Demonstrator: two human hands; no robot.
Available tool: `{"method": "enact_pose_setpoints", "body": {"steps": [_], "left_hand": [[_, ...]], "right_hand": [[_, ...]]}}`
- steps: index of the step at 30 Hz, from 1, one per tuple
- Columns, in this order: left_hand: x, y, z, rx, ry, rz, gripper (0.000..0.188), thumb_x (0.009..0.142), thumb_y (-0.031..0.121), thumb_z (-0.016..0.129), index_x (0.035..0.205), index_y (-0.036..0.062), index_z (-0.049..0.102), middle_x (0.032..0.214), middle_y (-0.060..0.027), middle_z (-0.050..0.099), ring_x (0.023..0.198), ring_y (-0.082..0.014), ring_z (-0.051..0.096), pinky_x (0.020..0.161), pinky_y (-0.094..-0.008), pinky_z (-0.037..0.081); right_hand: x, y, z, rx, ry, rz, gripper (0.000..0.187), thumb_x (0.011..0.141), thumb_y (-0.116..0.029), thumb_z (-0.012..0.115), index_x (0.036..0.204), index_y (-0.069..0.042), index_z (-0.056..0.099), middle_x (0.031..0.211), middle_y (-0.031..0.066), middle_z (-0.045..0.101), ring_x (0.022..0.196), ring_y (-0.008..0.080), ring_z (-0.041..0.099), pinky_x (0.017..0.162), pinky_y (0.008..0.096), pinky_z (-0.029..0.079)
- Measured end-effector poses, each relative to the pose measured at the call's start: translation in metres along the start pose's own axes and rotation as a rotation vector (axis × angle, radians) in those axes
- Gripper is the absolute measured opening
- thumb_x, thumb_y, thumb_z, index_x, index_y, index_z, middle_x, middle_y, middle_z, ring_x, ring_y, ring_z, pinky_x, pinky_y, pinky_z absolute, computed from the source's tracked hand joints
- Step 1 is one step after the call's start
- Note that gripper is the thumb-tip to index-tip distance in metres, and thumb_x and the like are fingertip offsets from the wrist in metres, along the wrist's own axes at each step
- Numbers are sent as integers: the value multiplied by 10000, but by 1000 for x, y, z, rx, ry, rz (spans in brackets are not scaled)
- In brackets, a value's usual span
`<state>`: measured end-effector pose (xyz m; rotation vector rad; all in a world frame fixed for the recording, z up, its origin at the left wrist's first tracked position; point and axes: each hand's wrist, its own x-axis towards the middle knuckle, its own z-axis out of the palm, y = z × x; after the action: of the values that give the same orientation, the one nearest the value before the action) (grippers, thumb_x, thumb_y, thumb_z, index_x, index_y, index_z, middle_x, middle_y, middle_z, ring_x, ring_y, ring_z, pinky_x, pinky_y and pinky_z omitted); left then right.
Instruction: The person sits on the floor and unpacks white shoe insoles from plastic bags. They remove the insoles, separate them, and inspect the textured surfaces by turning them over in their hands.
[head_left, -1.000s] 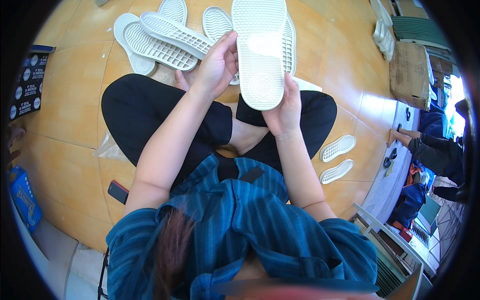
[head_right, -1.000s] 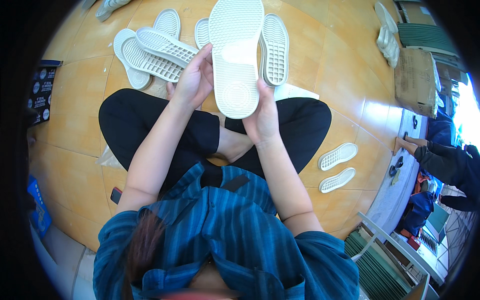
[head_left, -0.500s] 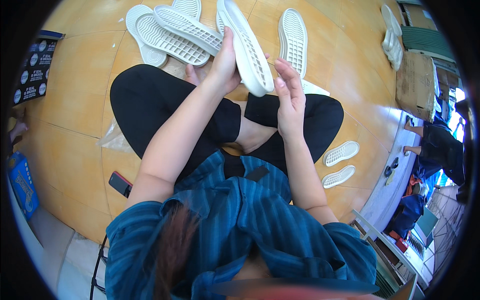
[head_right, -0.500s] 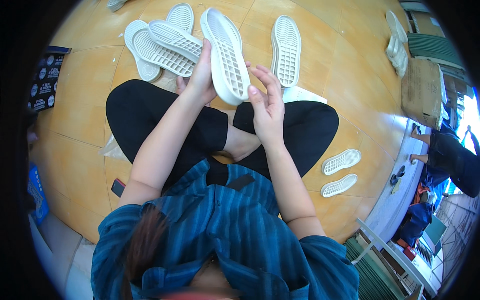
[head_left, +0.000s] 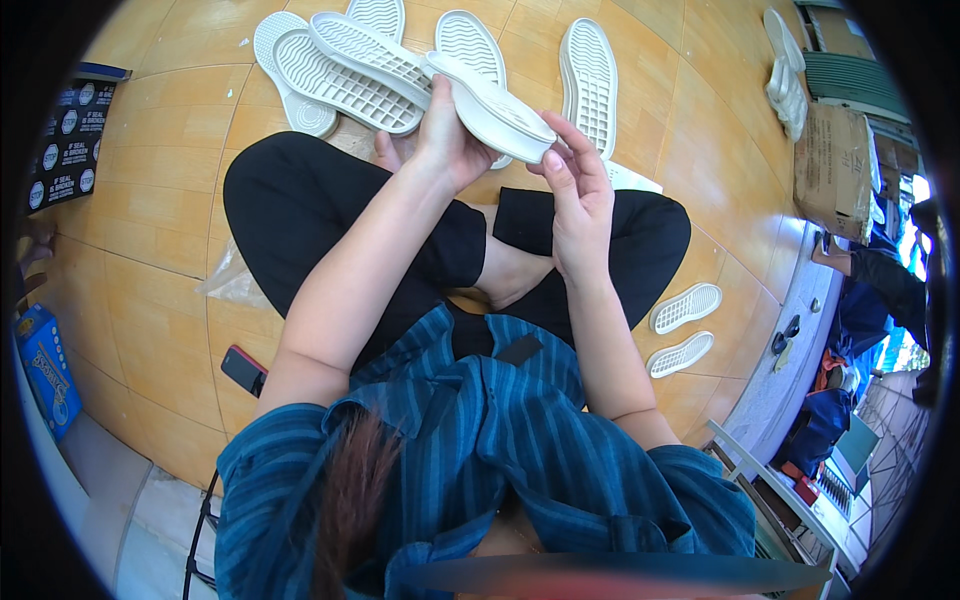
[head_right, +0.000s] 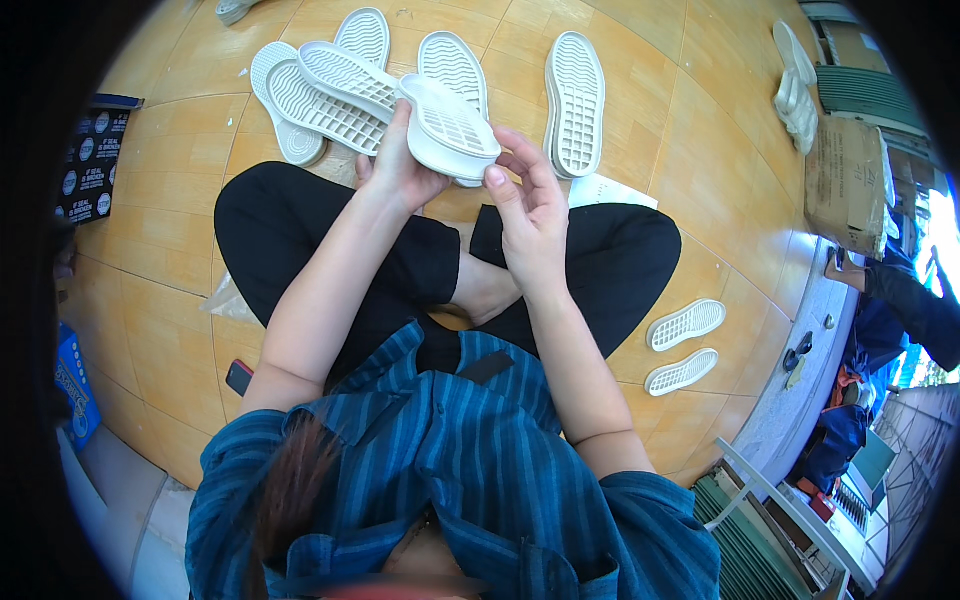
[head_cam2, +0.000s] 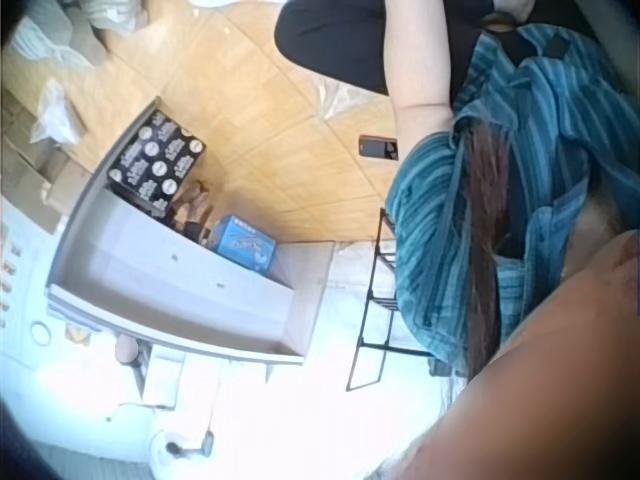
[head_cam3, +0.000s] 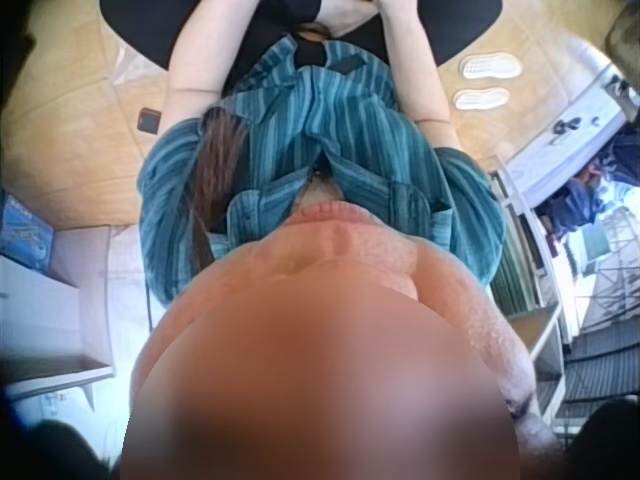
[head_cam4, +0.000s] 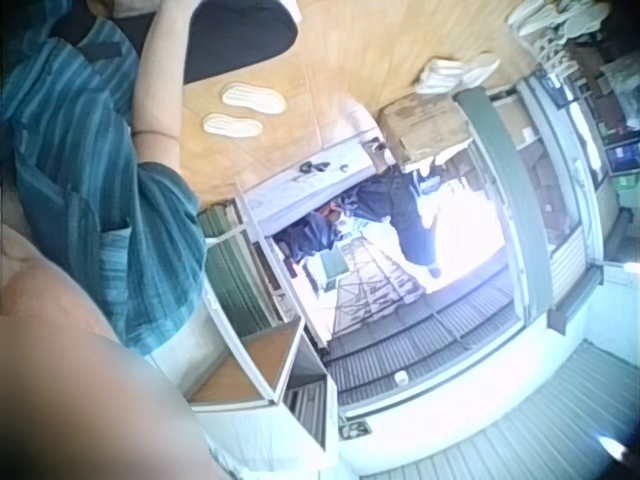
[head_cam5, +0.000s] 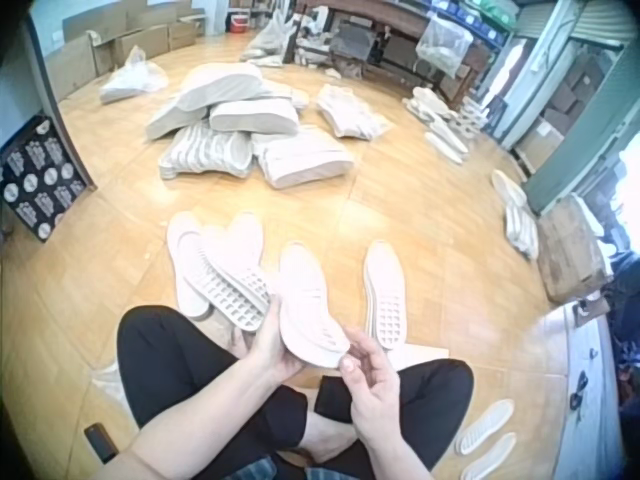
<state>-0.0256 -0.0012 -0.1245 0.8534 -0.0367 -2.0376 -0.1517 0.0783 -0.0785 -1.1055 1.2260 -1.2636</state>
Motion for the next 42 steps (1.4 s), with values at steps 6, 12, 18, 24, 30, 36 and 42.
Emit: {"method": "enact_pose_setpoints", "body": {"steps": [6, 12, 18, 24, 30, 36, 42], "left_hand": [[-5, 4, 7, -98, -246, 40, 665, 1019, 555, 169, 1417, 59, 364, 1354, -129, 511, 1278, -280, 486, 1057, -437, 426], [-4, 11, 15, -123, -335, 251, 582, 1039, 487, 255, 1380, 47, 427, 1352, -106, 534, 1249, -233, 520, 1068, -399, 423], [-4, 13, 9, -92, -336, 239, 556, 1036, 471, 291, 1328, 32, 470, 1230, -107, 609, 1082, -203, 635, 929, -360, 541], [-4, 12, 11, -31, -333, 277, 542, 1035, 454, 288, 1307, 29, 485, 1203, -101, 622, 1053, -195, 648, 910, -352, 551], [-9, 13, 18, -5, -298, 264, 551, 1027, 444, 268, 1332, 27, 461, 1243, -121, 597, 1119, -211, 611, 976, -369, 506], [-16, 15, 20, 30, -266, 166, 607, 994, 485, 283, 1357, 27, 449, 1274, -135, 584, 1170, -230, 577, 1026, -389, 452], [-14, 11, 15, -15, -269, 147, 581, 958, 440, 325, 1313, 17, 505, 1283, -134, 585, 1183, -249, 543, 1055, -401, 379]], "right_hand": [[0, -5, 8, 205, 109, -7, 446, 961, -124, 533, 1378, -8, 424, 1286, 108, 533, 1169, 175, 517, 941, 323, 475], [1, -7, -4, 381, 114, 153, 431, 965, -130, 447, 1360, 38, 411, 1268, 133, 562, 1119, 186, 577, 884, 339, 507], [-4, 0, -5, 340, 43, 171, 424, 898, -38, 502, 1309, 42, 439, 1202, 136, 596, 1039, 166, 604, 866, 308, 504], [-4, 5, -8, 341, 55, 168, 414, 881, -17, 511, 1288, 32, 452, 1186, 132, 604, 1034, 160, 606, 881, 296, 497], [-7, 11, -15, 356, 49, 167, 393, 855, 35, 478, 1247, 32, 467, 1164, 130, 600, 1046, 171, 600, 897, 292, 495], [-8, 16, -20, 319, 80, 208, 387, 854, 48, 413, 1234, 21, 478, 1186, 125, 571, 1066, 168, 576, 930, 298, 477], [-5, 14, -21, 215, 224, 194, 400, 901, -63, 385, 1291, 11, 440, 1270, 135, 505, 1170, 195, 509, 1025, 333, 396]]}}
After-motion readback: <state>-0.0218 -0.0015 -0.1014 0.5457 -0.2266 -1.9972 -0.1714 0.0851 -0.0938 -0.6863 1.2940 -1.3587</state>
